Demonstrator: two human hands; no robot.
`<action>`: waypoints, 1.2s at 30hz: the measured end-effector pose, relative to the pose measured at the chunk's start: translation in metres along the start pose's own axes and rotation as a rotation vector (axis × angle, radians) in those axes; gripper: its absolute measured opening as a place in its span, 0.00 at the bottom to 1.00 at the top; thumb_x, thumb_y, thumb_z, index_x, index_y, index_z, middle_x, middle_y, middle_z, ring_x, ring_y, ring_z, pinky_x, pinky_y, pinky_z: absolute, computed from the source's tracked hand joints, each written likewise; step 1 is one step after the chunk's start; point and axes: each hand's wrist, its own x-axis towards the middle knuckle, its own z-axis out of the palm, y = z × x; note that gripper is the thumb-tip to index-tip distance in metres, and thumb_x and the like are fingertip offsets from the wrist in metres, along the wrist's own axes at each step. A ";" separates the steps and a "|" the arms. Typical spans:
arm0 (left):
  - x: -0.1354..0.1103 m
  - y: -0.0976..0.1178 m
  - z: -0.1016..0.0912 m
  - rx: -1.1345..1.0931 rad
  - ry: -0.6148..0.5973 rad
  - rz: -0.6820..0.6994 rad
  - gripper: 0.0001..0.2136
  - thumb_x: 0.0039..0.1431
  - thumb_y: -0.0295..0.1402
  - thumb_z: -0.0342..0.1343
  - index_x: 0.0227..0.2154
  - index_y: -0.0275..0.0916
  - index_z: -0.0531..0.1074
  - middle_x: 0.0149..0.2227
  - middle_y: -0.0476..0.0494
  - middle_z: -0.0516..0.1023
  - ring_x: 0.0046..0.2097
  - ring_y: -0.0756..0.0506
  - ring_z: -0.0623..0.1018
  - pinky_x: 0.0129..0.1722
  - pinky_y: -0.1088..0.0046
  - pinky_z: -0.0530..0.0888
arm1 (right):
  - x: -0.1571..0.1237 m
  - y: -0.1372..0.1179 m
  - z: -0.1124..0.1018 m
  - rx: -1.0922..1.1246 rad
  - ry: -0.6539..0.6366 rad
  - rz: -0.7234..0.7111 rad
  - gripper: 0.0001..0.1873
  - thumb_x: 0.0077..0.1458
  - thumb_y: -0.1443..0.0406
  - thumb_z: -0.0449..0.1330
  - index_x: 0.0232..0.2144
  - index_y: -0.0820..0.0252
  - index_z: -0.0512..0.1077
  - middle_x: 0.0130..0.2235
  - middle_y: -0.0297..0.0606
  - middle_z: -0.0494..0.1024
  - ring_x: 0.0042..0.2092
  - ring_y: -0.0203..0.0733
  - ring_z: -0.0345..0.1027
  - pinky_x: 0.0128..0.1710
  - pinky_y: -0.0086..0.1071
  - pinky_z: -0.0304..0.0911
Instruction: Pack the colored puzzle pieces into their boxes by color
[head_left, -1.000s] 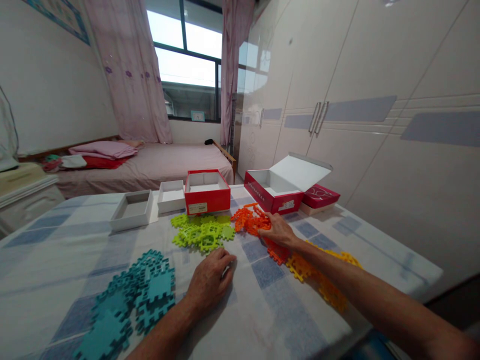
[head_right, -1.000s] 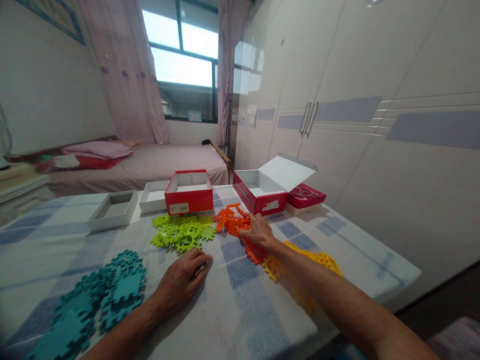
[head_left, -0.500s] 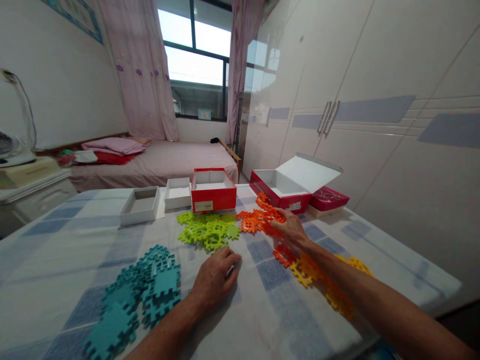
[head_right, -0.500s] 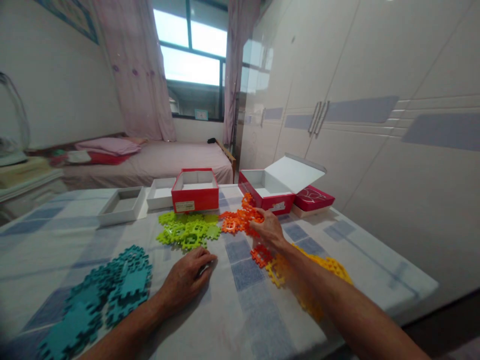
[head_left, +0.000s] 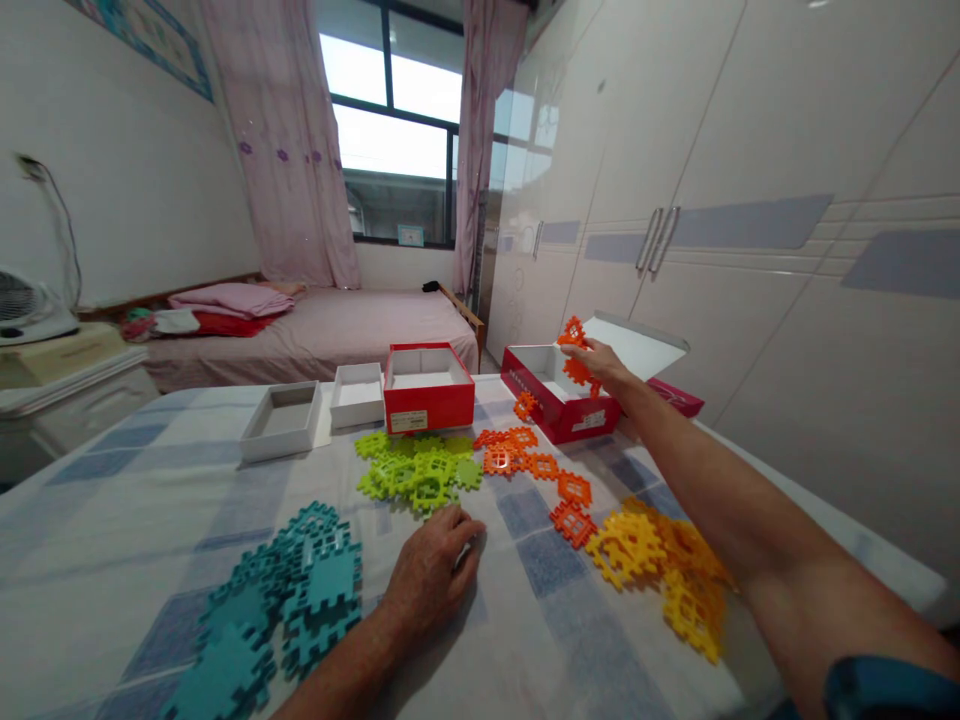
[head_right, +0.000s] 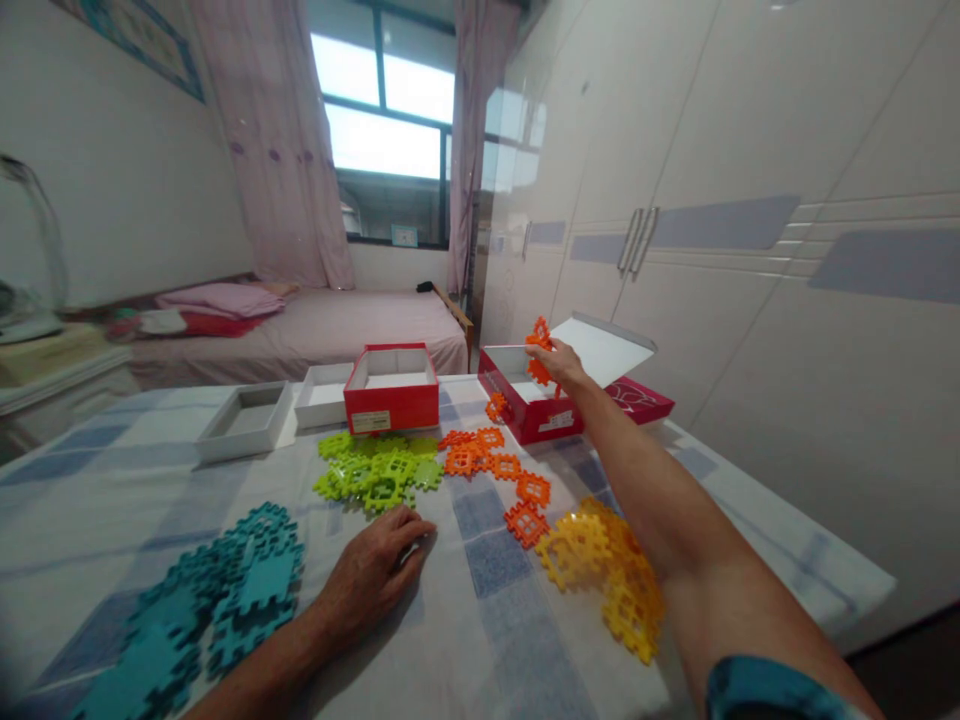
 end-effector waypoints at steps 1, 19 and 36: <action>0.000 0.000 0.000 -0.003 -0.002 -0.001 0.12 0.59 0.28 0.46 0.40 0.40 0.73 0.39 0.42 0.73 0.41 0.45 0.72 0.42 0.69 0.69 | 0.003 -0.001 0.000 -0.016 0.005 0.003 0.30 0.49 0.54 0.60 0.50 0.67 0.70 0.47 0.50 0.75 0.46 0.47 0.71 0.45 0.37 0.65; 0.001 0.000 0.000 0.018 -0.005 0.015 0.12 0.59 0.28 0.46 0.40 0.39 0.73 0.38 0.42 0.72 0.41 0.46 0.72 0.41 0.70 0.69 | -0.126 0.071 -0.028 -0.624 -0.396 -0.261 0.14 0.52 0.63 0.55 0.37 0.61 0.77 0.42 0.43 0.78 0.43 0.45 0.70 0.39 0.31 0.60; 0.001 -0.003 0.000 0.034 -0.011 0.037 0.12 0.60 0.29 0.45 0.40 0.38 0.73 0.38 0.42 0.72 0.41 0.46 0.71 0.41 0.70 0.68 | -0.100 0.113 -0.022 -0.523 -0.353 0.068 0.10 0.38 0.64 0.65 0.27 0.61 0.73 0.24 0.37 0.73 0.30 0.43 0.68 0.26 0.30 0.59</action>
